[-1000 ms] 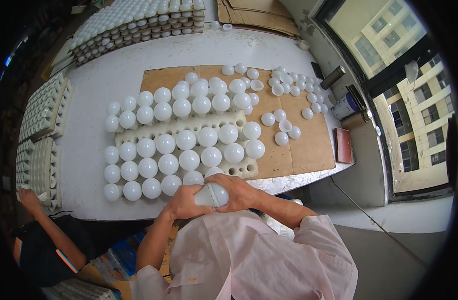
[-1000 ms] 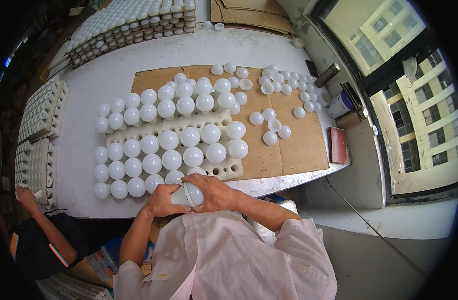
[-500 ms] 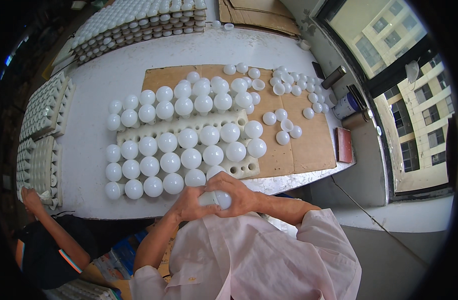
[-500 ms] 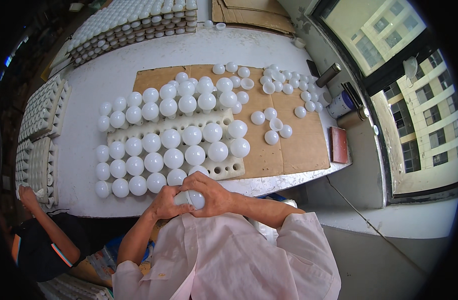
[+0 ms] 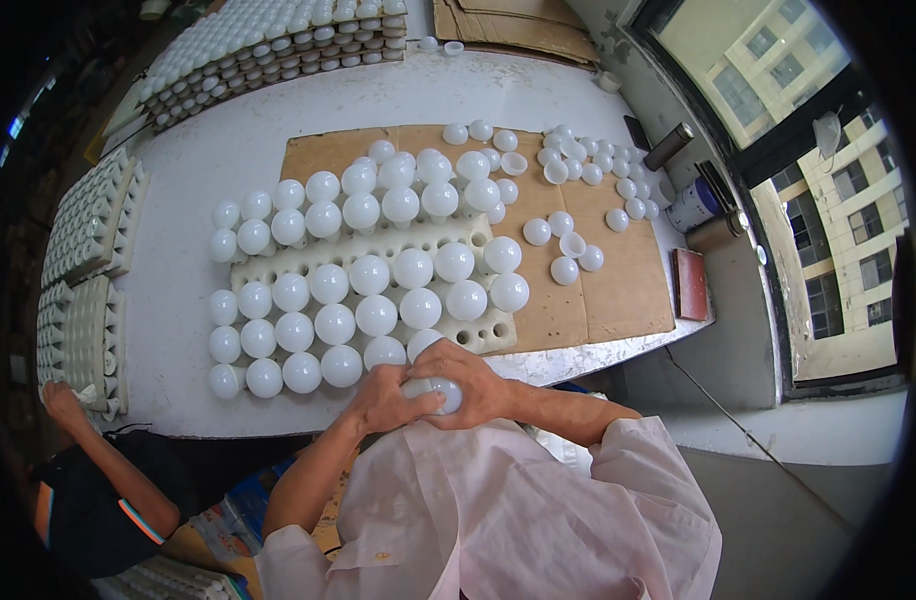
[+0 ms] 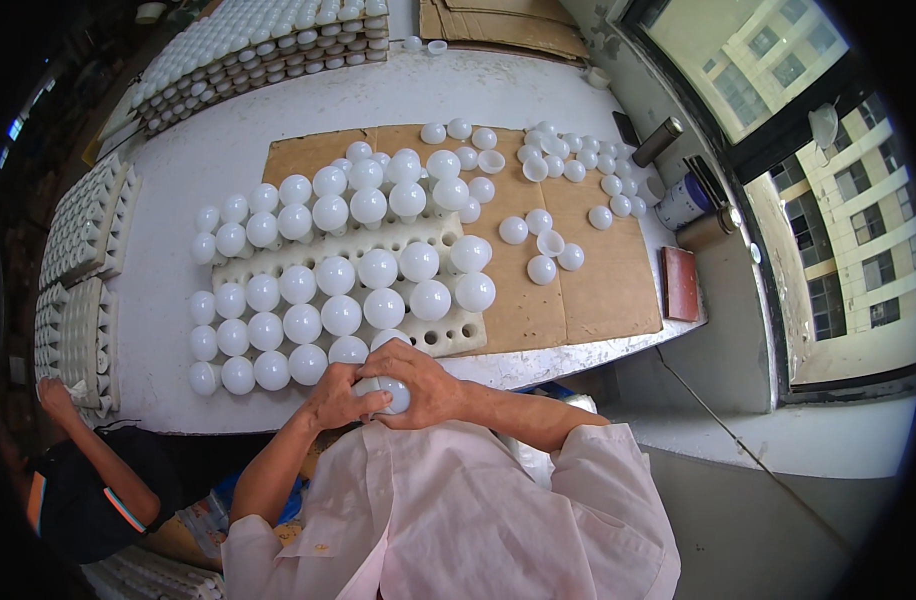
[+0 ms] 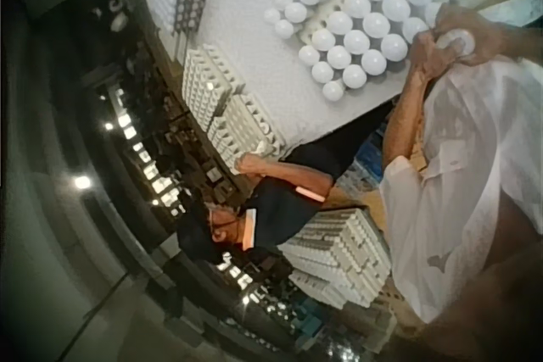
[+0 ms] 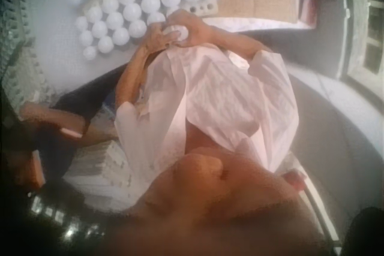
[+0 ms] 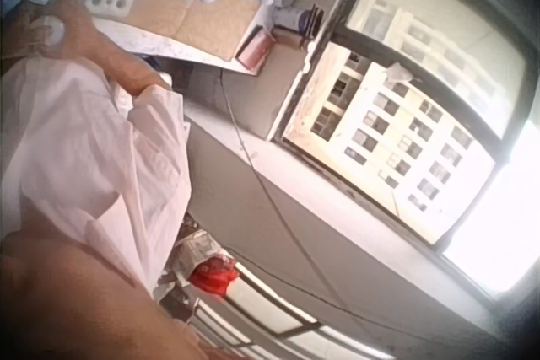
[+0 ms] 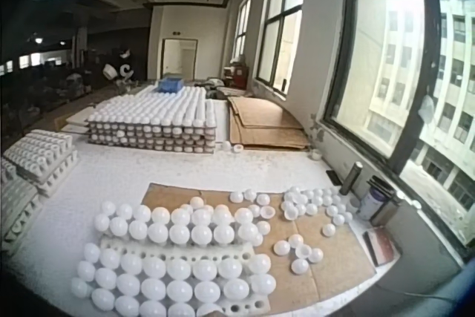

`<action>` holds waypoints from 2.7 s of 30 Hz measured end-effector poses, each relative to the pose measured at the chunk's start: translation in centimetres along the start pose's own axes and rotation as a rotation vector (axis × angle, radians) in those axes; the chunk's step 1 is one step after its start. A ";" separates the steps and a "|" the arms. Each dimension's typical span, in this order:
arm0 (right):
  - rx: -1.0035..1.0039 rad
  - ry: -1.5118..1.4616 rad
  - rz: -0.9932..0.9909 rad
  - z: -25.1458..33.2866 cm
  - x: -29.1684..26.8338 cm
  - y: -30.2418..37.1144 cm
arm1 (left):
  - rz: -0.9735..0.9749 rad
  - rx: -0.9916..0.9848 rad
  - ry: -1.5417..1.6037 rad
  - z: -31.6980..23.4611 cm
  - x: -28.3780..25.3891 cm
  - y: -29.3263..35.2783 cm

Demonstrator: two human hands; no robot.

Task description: The person assembles light bulbs by attaching plastic diffuser covers onto bulb bodies by hand and placing the assembled bulbs into slots on a foam tray.

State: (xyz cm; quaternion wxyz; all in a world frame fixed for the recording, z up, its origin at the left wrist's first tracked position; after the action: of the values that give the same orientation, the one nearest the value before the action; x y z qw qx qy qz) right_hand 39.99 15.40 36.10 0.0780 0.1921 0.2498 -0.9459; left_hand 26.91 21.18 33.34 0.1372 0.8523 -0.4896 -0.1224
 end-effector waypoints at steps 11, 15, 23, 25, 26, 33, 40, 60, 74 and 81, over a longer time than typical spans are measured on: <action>-0.014 -0.016 -0.018 -0.5 -1.2 0.6 | 0.029 -0.086 -0.083 -0.9 0.9 -1.0; 0.092 -0.048 0.039 -0.8 -1.6 -0.5 | -0.010 0.054 0.071 -0.2 0.4 -1.9; 0.394 -0.126 -0.055 -2.1 -1.9 1.1 | 0.419 -0.079 1.173 3.2 1.7 -2.6; 0.442 -0.147 -0.229 -2.7 -3.3 1.8 | 0.274 -0.097 0.982 2.5 0.8 -2.3; 0.484 -0.167 -0.403 -3.2 -4.5 2.5 | 0.130 -0.112 0.785 2.4 0.1 -2.0; 0.323 0.573 -0.121 -5.6 -4.8 4.7 | -0.239 0.209 0.698 2.9 -5.2 1.7; 0.309 0.488 -0.227 -5.7 -4.4 6.0 | -0.477 0.222 0.527 4.6 -7.7 4.8; 1.136 0.814 -0.410 -24.2 -18.7 16.7 | -1.274 -0.223 -0.155 21.9 -30.8 15.9; 0.855 -0.175 -1.130 -11.9 -14.3 17.5 | -0.987 -0.180 -0.554 26.8 -34.7 9.5; 0.625 -0.350 -0.939 -10.0 -11.9 7.2 | -1.308 0.284 0.380 17.6 -32.5 14.5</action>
State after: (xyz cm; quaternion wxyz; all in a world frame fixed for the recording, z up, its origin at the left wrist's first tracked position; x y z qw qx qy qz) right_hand 55.86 14.87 29.71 -0.3692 -0.0840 0.0007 -0.9256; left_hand -6.68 40.34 24.47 0.0058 0.9886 0.1457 0.0368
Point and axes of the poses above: each hand's wrist, its own y-axis away from the middle knuckle, its own x-axis out of the palm, z = x × y, the point moved 4 cm from there along -y, towards the middle knuckle
